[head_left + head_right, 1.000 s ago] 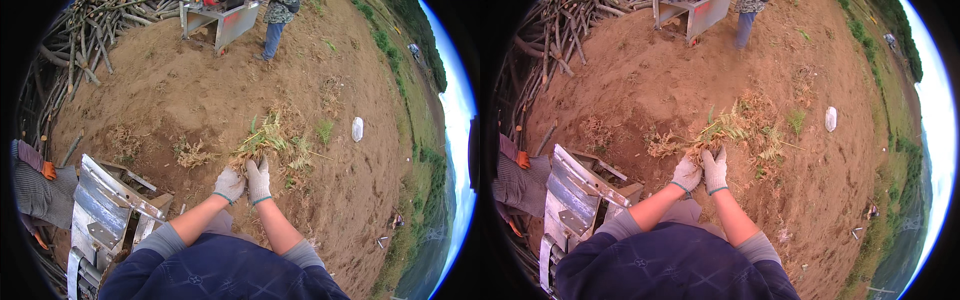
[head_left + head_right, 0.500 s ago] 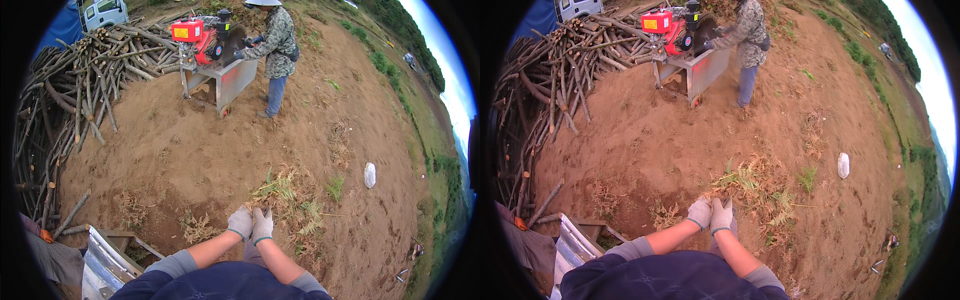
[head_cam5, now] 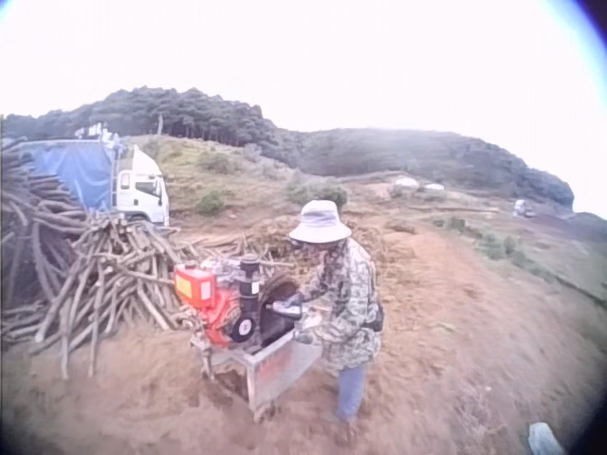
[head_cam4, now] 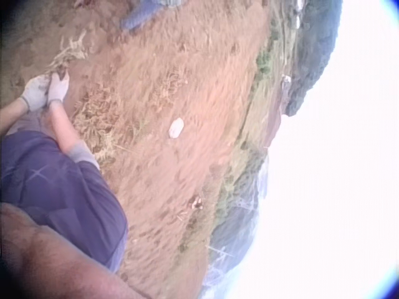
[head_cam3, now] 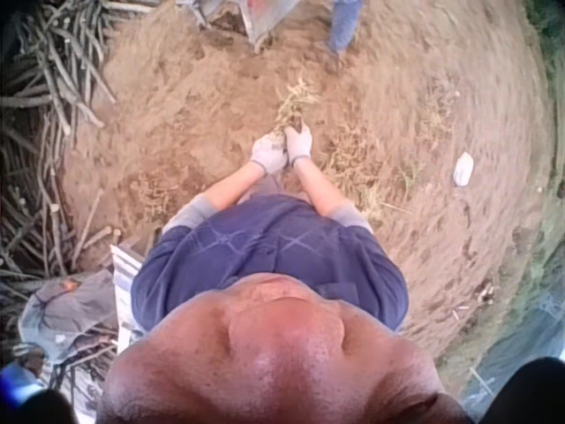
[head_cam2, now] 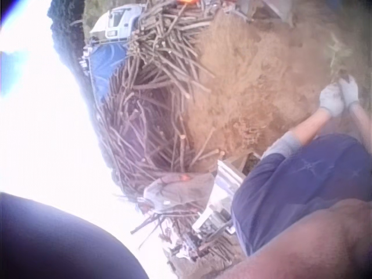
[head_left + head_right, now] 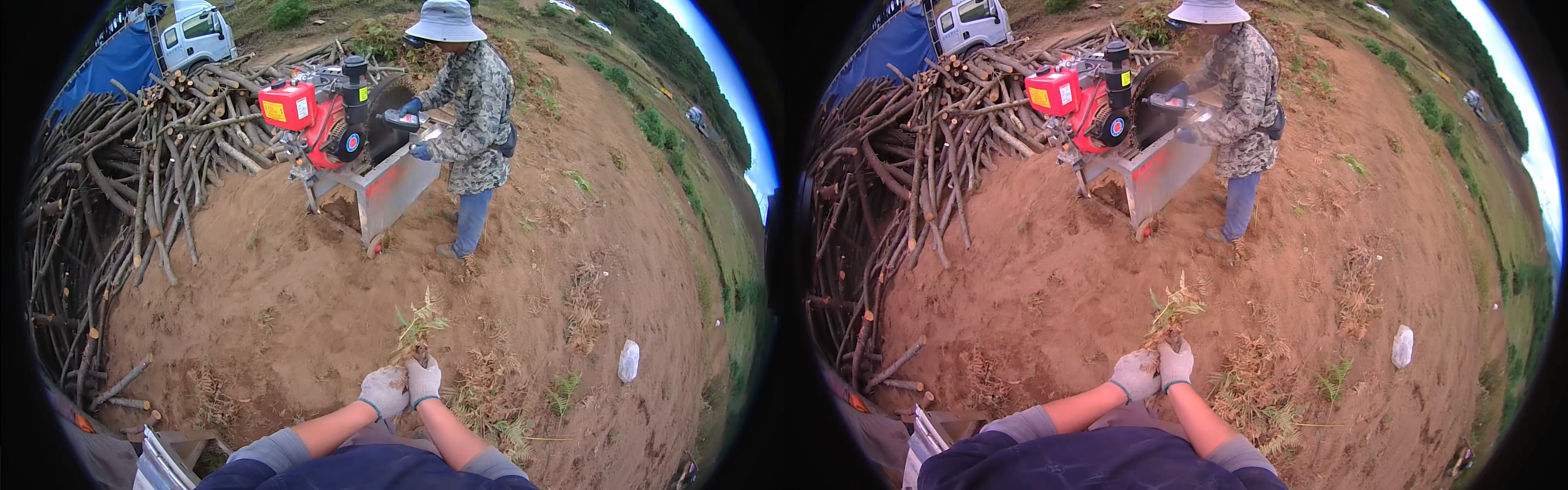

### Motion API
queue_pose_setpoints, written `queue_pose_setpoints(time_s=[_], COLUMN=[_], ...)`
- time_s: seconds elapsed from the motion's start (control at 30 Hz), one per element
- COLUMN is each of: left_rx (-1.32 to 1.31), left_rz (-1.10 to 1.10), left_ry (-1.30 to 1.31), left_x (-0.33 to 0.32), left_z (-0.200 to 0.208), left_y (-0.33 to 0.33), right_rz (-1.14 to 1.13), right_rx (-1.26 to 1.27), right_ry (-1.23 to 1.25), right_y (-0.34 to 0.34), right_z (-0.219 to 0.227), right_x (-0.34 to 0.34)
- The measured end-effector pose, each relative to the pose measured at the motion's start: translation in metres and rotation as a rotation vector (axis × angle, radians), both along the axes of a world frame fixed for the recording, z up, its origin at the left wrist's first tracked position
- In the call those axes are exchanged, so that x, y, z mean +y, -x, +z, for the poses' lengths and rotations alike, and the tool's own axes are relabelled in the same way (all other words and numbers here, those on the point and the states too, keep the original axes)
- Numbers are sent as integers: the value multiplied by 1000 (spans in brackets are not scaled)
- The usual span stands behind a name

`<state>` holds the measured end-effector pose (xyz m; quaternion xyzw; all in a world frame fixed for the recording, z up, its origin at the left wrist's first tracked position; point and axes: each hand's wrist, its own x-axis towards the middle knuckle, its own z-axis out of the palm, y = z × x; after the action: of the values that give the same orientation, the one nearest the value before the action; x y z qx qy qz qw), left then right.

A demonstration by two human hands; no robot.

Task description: The person feeds branches and green plant material into a rotating wood chipper blade, clearing debris from the blade area and continuing to process material. The person handles branches and plant matter by hand while operating the machine.

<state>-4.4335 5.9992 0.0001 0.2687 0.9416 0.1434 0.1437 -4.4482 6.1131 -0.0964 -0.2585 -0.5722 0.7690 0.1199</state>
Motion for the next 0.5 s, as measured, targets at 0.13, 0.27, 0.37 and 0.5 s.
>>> queue_pose_setpoints(time_s=[0.13, 0.27, 0.37, 0.5], left_rx=[6, 42, 98, -116], left_rz=[83, 311, 506, 819], left_ry=[-184, -487, -505, -413], left_x=[-8, -36, -67, -123], left_z=[-8, -46, -76, -98], left_y=[75, 153, 217, 280], right_rz=[-21, -49, -8, 103], right_rx=[2, -19, -88, -139], right_ry=[-3, -79, -137, 71], right_y=[94, 193, 282, 390], right_z=[-4, -2, 12, 47], right_x=[23, 35, 31, 9])
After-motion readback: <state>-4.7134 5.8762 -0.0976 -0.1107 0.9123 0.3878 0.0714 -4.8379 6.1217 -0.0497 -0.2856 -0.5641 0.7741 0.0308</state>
